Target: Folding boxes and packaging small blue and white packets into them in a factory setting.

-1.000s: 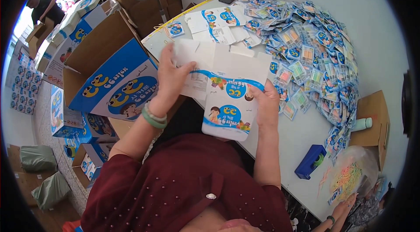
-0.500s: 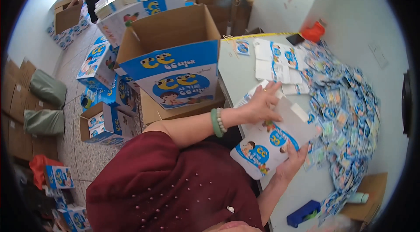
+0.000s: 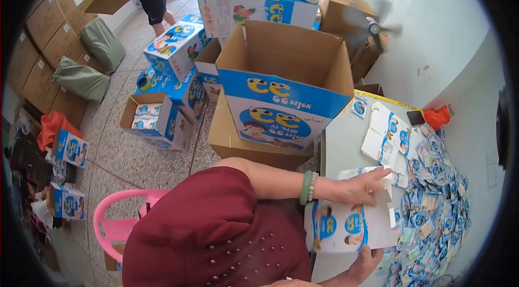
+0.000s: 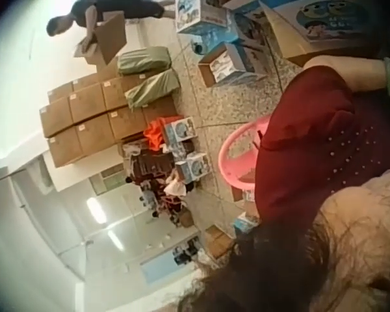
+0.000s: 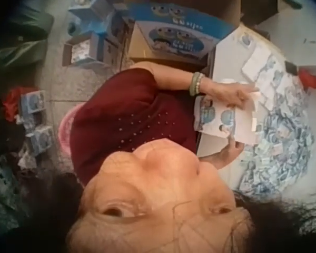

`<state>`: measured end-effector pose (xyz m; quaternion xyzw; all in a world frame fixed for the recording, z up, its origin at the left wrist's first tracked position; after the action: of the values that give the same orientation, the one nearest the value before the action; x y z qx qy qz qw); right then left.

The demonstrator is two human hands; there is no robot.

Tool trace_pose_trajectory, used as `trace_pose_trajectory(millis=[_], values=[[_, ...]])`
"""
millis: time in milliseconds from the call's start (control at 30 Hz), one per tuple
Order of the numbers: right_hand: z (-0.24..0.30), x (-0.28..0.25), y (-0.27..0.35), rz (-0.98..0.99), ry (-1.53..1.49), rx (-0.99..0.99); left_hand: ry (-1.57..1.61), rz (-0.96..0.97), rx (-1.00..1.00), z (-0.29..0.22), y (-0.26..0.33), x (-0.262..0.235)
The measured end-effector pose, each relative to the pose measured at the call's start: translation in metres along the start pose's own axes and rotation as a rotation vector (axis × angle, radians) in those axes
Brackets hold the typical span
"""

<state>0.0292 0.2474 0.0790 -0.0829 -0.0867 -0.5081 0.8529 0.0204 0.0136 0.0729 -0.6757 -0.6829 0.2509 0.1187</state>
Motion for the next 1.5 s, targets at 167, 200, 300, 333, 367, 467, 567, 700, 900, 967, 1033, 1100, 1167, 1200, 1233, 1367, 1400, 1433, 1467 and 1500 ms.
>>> trace_pose_trajectory(millis=[167,200,300,333,367,467,567,700,900,967,1033,1100,1167,1200,1233,1367,1400,1433,1467,1500], values=[[-0.009,0.004,-0.048,0.012,0.774,0.250,0.220,-0.063,0.100,-0.023,0.007,-0.024],[-0.017,-0.005,-0.057,0.043,0.790,0.228,0.214,0.004,0.135,-0.028,0.008,-0.027],[0.008,-0.003,-0.026,-0.445,0.561,-0.167,0.321,0.010,0.279,-0.054,-0.005,-0.015],[0.006,-0.011,-0.044,-0.353,0.615,-0.404,0.230,-0.073,0.270,-0.049,-0.005,-0.019],[0.011,-0.016,-0.055,-0.247,0.692,-0.515,0.248,-0.108,0.243,-0.042,-0.008,-0.021],[0.024,0.009,-0.046,-0.424,1.215,-0.789,0.234,-0.128,0.230,-0.029,0.000,-0.028],[0.014,0.007,-0.046,-0.261,1.255,-0.749,0.088,-0.103,0.143,0.000,0.015,-0.028],[-0.060,-0.014,-0.030,-0.060,1.298,-0.204,-0.263,0.041,-0.082,0.028,0.043,-0.027],[-0.056,0.019,-0.022,-0.115,1.164,0.048,-0.362,-0.226,-0.142,0.044,0.035,-0.016],[-0.054,0.026,-0.022,-0.193,1.174,0.010,-0.278,-0.179,-0.247,0.048,0.027,-0.012],[-0.053,0.029,-0.020,-0.454,1.012,-0.119,-0.542,-0.172,-0.158,0.056,0.026,-0.007],[-0.044,0.035,-0.022,-0.455,1.241,-0.248,-0.579,-0.189,-0.169,0.056,0.025,-0.004],[-0.041,0.038,-0.022,-0.467,1.479,-0.367,-0.602,-0.190,-0.173,0.053,0.021,0.002],[-0.043,0.038,-0.026,-0.403,1.545,-0.291,-0.622,-0.194,-0.175,0.052,0.020,0.005],[-0.046,0.037,-0.030,-0.341,1.606,-0.213,-0.642,-0.196,-0.172,0.052,0.017,0.007],[-0.046,0.022,-0.029,-0.221,1.474,-0.241,-0.452,-0.061,-0.120,0.058,0.003,0.008],[-0.048,0.019,-0.027,-0.188,1.348,-0.307,-0.385,-0.018,-0.162,0.061,0.004,0.007],[-0.048,0.014,-0.024,-0.177,1.238,-0.370,-0.303,0.041,-0.192,0.063,0.005,0.008],[-0.046,0.013,-0.021,-0.251,1.089,-0.583,-0.357,0.075,-0.297,0.063,0.005,0.005],[-0.048,0.015,-0.018,-0.314,0.934,-0.666,-0.378,0.031,-0.122,0.074,0.015,-0.002]])
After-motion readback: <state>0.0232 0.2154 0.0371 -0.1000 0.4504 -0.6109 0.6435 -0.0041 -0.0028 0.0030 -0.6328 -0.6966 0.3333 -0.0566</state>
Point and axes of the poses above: each hand's wrist, its own y-axis away from the middle knuckle, its own x-axis out of the palm, z = x × y, the point moved 1 cm from there along -y, towards the middle knuckle, and after that the axes turned 5 degrees about x, right-handed, at the moved point
